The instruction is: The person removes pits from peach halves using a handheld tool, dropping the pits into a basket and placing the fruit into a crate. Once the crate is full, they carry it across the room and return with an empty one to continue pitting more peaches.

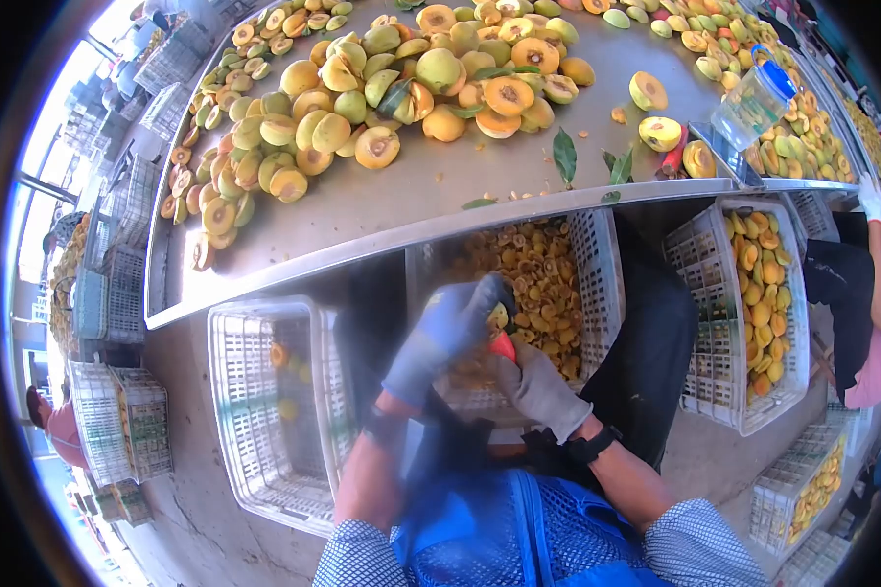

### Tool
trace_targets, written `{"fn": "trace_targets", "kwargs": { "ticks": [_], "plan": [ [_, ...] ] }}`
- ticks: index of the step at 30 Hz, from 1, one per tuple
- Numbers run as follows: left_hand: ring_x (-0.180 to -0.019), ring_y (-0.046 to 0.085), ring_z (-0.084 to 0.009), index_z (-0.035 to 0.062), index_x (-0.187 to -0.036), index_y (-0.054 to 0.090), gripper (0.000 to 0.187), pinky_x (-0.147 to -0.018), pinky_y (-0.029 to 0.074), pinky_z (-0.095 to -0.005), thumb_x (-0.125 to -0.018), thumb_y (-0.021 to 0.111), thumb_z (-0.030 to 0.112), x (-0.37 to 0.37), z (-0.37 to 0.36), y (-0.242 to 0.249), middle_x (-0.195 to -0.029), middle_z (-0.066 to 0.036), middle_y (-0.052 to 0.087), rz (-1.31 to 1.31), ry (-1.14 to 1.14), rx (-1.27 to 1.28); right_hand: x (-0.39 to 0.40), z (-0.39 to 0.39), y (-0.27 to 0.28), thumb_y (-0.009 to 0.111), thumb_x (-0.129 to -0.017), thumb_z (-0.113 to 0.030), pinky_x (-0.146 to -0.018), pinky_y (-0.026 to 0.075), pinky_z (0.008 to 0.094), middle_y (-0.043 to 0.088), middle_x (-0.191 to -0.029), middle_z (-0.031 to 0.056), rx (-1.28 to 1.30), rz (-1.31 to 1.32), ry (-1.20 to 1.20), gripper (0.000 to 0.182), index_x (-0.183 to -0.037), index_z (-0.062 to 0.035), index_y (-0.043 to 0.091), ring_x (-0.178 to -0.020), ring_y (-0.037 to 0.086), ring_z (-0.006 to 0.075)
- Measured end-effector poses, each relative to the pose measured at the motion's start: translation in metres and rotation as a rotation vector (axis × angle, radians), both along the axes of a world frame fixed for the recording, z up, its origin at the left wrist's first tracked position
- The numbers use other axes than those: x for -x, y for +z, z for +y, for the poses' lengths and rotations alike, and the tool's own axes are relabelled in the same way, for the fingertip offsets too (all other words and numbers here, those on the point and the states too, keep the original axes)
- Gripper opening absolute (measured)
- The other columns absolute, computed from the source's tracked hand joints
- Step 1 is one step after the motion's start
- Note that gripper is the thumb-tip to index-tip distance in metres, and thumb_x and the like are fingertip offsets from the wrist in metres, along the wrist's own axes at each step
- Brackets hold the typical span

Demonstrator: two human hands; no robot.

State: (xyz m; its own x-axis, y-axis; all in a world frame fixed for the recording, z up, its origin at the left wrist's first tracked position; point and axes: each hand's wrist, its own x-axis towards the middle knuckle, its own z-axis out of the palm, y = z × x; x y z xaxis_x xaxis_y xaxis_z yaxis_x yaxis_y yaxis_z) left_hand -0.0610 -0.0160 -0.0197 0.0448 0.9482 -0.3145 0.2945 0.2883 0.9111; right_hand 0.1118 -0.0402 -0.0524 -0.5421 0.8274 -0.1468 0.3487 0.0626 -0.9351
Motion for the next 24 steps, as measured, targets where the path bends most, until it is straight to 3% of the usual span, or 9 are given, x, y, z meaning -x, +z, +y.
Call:
{"fn": "trace_targets", "kwargs": {
  "ticks": [1, 2, 5, 8, 12, 15, 18, 20, 24],
  "plan": [
    [-0.062, 0.052, -0.0125, -0.0002, -0.094, 0.066, 0.045, -0.059, 0.046, -0.0301, -0.098, 0.047, 0.04, 0.0, -0.001, -0.004, -0.07, -0.004, 0.061, -0.195, 0.088, -0.008, 0.0, 0.002, 0.003, 0.053, -0.095, -0.026, -0.059, 0.043, 0.035, 0.055, -0.07, 0.0119, 0.048, 0.057, -0.005, 0.027, -0.099, 0.0001, 0.055, -0.064, 0.053, 0.0219],
    [-0.062, 0.052, -0.0125, -0.0002, -0.094, 0.066, 0.045, -0.059, 0.046, -0.0301, -0.098, 0.047, 0.04, -0.002, -0.002, -0.007, -0.07, -0.004, 0.061, -0.192, 0.085, -0.01, 0.001, 0.005, 0.007, 0.053, -0.097, -0.029, -0.056, 0.041, 0.0308, 0.052, -0.069, 0.0051, 0.093, 0.116, -0.012, 0.028, -0.096, -0.0011, 0.056, -0.062, 0.047, 0.0134],
    [-0.071, 0.055, -0.0109, -0.0005, -0.097, 0.066, 0.04, -0.066, 0.046, -0.0271, -0.097, 0.048, 0.036, -0.014, -0.013, -0.018, -0.079, -0.002, 0.063, -0.419, 0.192, -0.219, 0.002, 0.003, 0.015, 0.051, -0.098, -0.034, -0.053, 0.036, 0.0258, 0.047, -0.069, -0.0036, 0.328, 0.248, -0.018, 0.031, -0.094, -0.0043, 0.056, -0.063, 0.04, 0.005],
    [-0.076, 0.058, -0.0105, -0.0024, -0.096, 0.066, 0.026, -0.069, 0.046, -0.0246, -0.094, 0.053, 0.02, -0.027, -0.016, -0.022, -0.083, -0.004, 0.064, -0.356, 0.357, -0.288, 0.005, 0.0, 0.021, 0.05, -0.099, -0.036, -0.052, 0.033, 0.0227, 0.047, -0.07, -0.0065, 0.436, 0.252, -0.016, 0.031, -0.092, -0.0062, 0.056, -0.062, 0.039, 0.0025],
    [-0.075, 0.057, -0.0109, -0.0033, -0.092, 0.066, 0.023, -0.068, 0.046, -0.0249, -0.093, 0.054, 0.016, -0.033, -0.016, -0.012, -0.082, -0.005, 0.064, -0.298, 0.4, -0.372, 0.005, 0.003, 0.034, 0.05, -0.099, -0.036, -0.052, 0.034, 0.0232, 0.048, -0.069, -0.0059, 0.605, 0.261, -0.015, 0.03, -0.094, -0.0068, 0.056, -0.061, 0.039, 0.003],
    [-0.074, 0.057, -0.0115, -0.0038, -0.089, 0.066, 0.026, -0.068, 0.046, -0.0255, -0.093, 0.054, 0.018, -0.024, -0.017, -0.013, -0.081, -0.006, 0.064, -0.306, 0.373, -0.292, 0.006, 0.001, 0.028, 0.049, -0.099, -0.037, -0.05, 0.033, 0.0226, 0.048, -0.069, -0.0059, 0.423, 0.153, 0.057, 0.031, -0.094, -0.0077, 0.056, -0.059, 0.039, 0.0025],
    [-0.074, 0.056, -0.0114, -0.0038, -0.088, 0.066, 0.028, -0.069, 0.046, -0.0271, -0.092, 0.054, 0.021, -0.013, -0.011, -0.012, -0.079, -0.007, 0.064, -0.474, 0.164, -0.123, 0.009, -0.003, 0.019, 0.047, -0.099, -0.038, -0.049, 0.032, 0.0221, 0.048, -0.065, -0.0056, 0.159, 0.337, 0.03, 0.031, -0.093, -0.0087, 0.056, -0.057, 0.039, 0.0026],
    [-0.074, 0.057, -0.0115, -0.0038, -0.088, 0.066, 0.027, -0.069, 0.046, -0.027, -0.092, 0.054, 0.02, -0.018, -0.011, -0.013, -0.079, -0.007, 0.064, -0.408, 0.199, -0.181, 0.005, -0.004, 0.028, 0.048, -0.099, -0.04, -0.049, 0.033, 0.022, 0.048, -0.065, -0.0047, 0.498, 0.379, 0.069, 0.033, -0.094, -0.0085, 0.057, -0.056, 0.042, 0.0038],
    [-0.073, 0.056, -0.0115, -0.0036, -0.088, 0.067, 0.026, -0.068, 0.046, -0.0261, -0.09, 0.056, 0.02, -0.027, -0.012, -0.016, -0.079, -0.007, 0.064, -0.329, 0.322, -0.324, 0.002, 0.002, 0.037, 0.05, -0.098, -0.041, -0.051, 0.036, 0.0218, 0.051, -0.067, -0.0043, 0.729, 0.32, 0.125, 0.034, -0.096, -0.0078, 0.057, -0.058, 0.046, 0.0057]
  ]
}}
